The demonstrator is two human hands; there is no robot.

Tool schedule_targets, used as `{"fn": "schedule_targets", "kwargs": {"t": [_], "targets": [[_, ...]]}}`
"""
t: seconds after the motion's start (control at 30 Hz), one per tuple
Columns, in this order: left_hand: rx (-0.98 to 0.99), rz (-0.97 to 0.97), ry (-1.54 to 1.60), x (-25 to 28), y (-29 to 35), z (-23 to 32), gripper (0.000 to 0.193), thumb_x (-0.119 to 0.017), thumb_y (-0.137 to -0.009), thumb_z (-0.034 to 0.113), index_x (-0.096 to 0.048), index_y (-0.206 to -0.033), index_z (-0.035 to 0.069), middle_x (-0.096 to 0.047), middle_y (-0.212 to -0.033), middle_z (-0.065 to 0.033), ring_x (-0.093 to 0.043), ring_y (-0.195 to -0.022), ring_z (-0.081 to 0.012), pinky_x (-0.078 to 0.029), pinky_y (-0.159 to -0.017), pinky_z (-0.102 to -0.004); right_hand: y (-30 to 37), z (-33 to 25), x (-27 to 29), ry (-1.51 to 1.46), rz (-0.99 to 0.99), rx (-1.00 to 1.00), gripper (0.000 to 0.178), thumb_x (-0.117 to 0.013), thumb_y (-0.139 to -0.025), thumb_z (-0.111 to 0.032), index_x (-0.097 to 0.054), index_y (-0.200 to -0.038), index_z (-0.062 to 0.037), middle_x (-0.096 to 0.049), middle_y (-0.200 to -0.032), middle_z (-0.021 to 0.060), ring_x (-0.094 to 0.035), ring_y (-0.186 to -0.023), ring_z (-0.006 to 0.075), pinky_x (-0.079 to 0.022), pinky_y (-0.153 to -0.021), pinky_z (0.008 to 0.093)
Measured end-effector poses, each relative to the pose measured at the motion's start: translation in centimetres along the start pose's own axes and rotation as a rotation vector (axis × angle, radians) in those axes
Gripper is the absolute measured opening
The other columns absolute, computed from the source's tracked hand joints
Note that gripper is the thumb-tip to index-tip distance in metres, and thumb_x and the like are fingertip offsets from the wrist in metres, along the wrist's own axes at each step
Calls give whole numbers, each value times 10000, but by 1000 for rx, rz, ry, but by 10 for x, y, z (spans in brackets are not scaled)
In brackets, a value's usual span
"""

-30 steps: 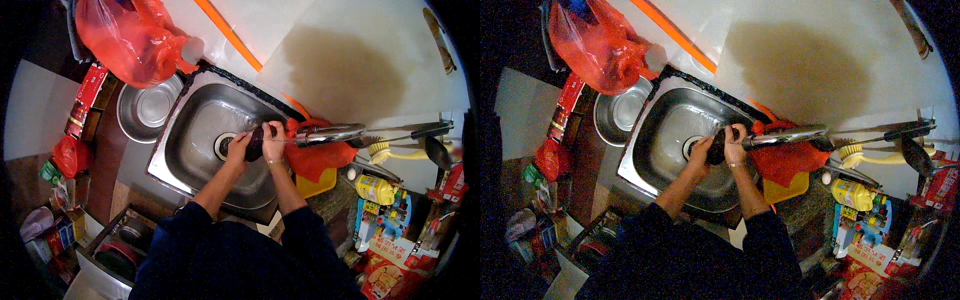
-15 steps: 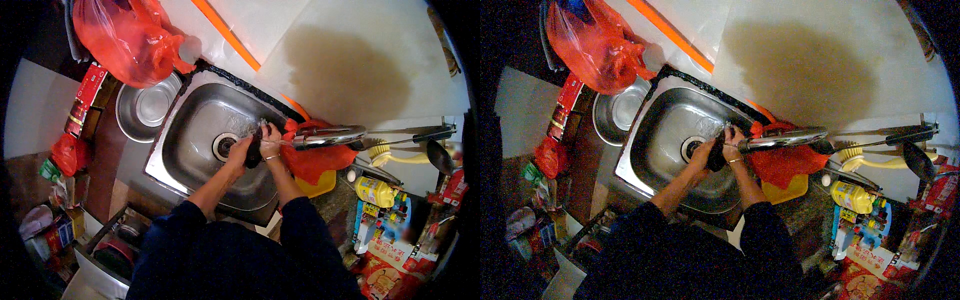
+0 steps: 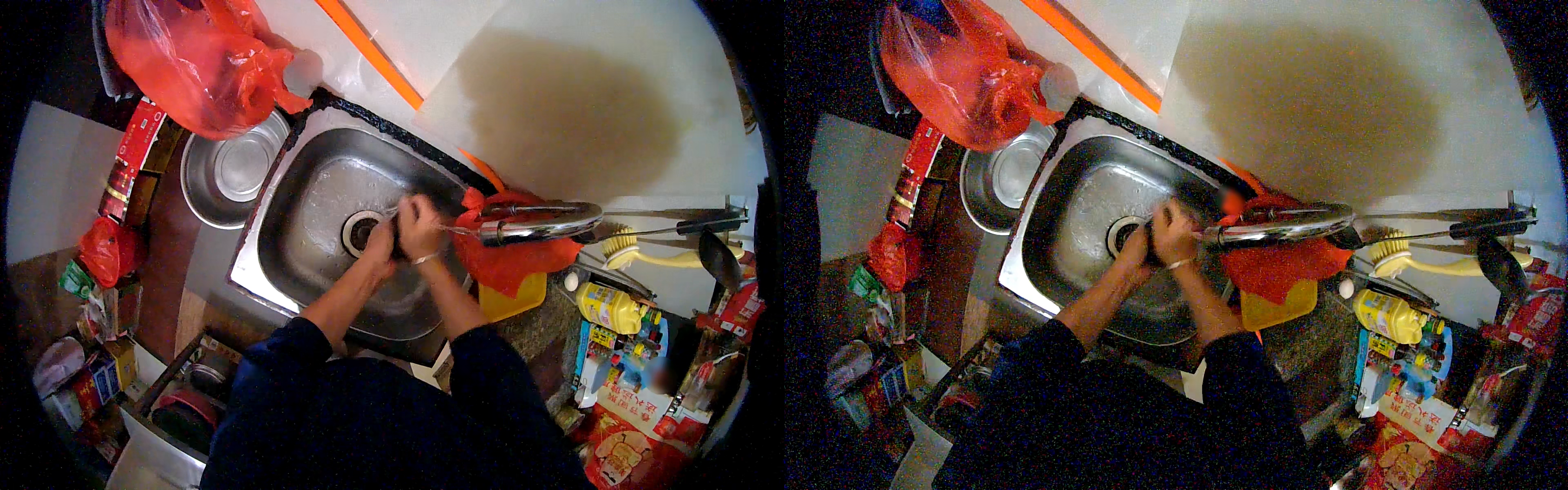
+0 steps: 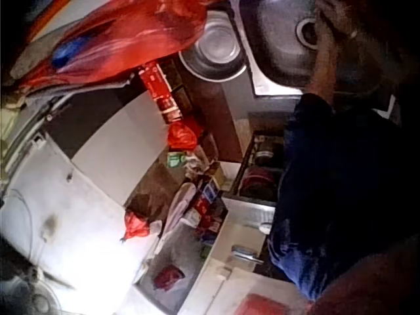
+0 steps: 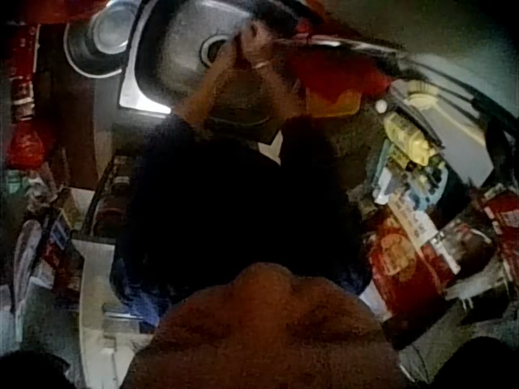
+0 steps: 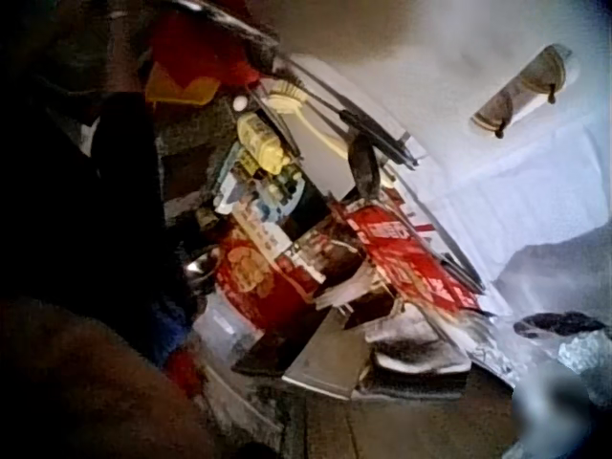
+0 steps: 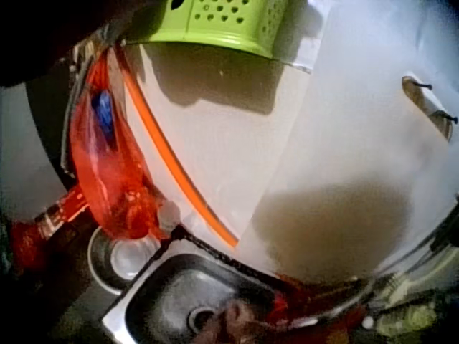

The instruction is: The person washes a dark cloth and an orange plastic bag under a running tap in a kitchen sink. They scrub and rinse the items thoroughly before wringing them out. The person then moves to a small shop area and hangs the dark cloth on a shelf.

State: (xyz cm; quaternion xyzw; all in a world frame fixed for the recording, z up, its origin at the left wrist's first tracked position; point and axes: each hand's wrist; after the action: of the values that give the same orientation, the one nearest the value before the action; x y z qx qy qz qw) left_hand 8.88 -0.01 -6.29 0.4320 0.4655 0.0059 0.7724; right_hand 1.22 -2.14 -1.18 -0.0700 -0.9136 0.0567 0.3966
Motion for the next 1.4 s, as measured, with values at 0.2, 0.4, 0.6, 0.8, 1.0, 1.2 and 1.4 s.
{"fn": "schedule_targets", "kwargs": {"t": [0.2, 0.4, 0.6, 0.8, 1.0, 1.2, 1.4], "targets": [[-57, 31, -95, -23, 15, 25, 311, -494, -878, 338, -549, -1032, 73, -611, -922, -78, -594, -806, -231, -503, -705, -390, -18, 6, 22, -235, 44, -177, 256, -493, -876, -237, -599, -826, -9, -611, -822, 162, -587, -781, 280, -441, -710, 353], [254, -357, 275, -15, 15, 40, 254, -560, -845, 370, -557, -785, 122, -565, -712, -28, -547, -657, -178, -462, -614, -324, 45, -57, 11, -6, 158, 180, 190, -590, -789, -232, -596, -892, -73, -516, -1051, 123, -496, -943, 318, -379, -842, 412], [117, -433, 437, -8, -9, 9, 265, -404, -901, 312, -527, -821, 91, -548, -793, -55, -550, -744, -187, -466, -675, -308, 21, -35, 11, -3, 109, 229, 190, -653, -703, -242, -563, -773, -91, -542, -910, 134, -535, -808, 326, -433, -727, 423], [21, -75, 27, -40, 19, 15, 319, -381, -912, 345, -563, -923, 82, -583, -854, -62, -574, -769, -189, -477, -679, -315, -7, -5, 17, -155, 19, 104, 165, -565, -795, -198, -547, -790, -34, -563, -762, 152, -561, -663, 343, -451, -608, 387], [-58, 207, -294, 6, 8, 20, 399, -585, -807, 441, -585, -968, 76, -599, -864, -49, -589, -727, -179, -475, -615, -307, -14, 5, 32, -59, -81, 49, 212, -527, -865, -240, -556, -844, -31, -583, -711, 157, -559, -615, 328, -447, -606, 365], [-25, 164, -86, 66, 4, 17, 656, -618, -733, 565, -486, -1133, 62, -512, -1069, -83, -517, -998, -271, -445, -792, -502, -11, 7, 31, -311, -79, -192, 265, -694, -751, -228, -587, -918, -52, -622, -848, 97, -576, -799, 211, -446, -758, 317], [519, 19, 163, -3, 66, 5, 737, -503, -770, 640, -415, -1268, 104, -521, -1178, -91, -498, -1083, -321, -380, -881, -577, 2, 16, 34, -417, 55, -192, 394, -715, -723, -152, -539, -1057, -40, -564, -984, 53, -520, -890, 145, -430, -809, 277]]}}
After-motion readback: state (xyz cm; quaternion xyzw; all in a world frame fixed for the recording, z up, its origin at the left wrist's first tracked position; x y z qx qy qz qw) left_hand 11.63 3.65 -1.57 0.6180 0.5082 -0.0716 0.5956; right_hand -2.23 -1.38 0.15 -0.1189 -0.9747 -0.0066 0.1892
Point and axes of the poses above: each hand's wrist, its own y-axis away from the middle knuckle, its own x-axis out of the back of the hand, z = x × y
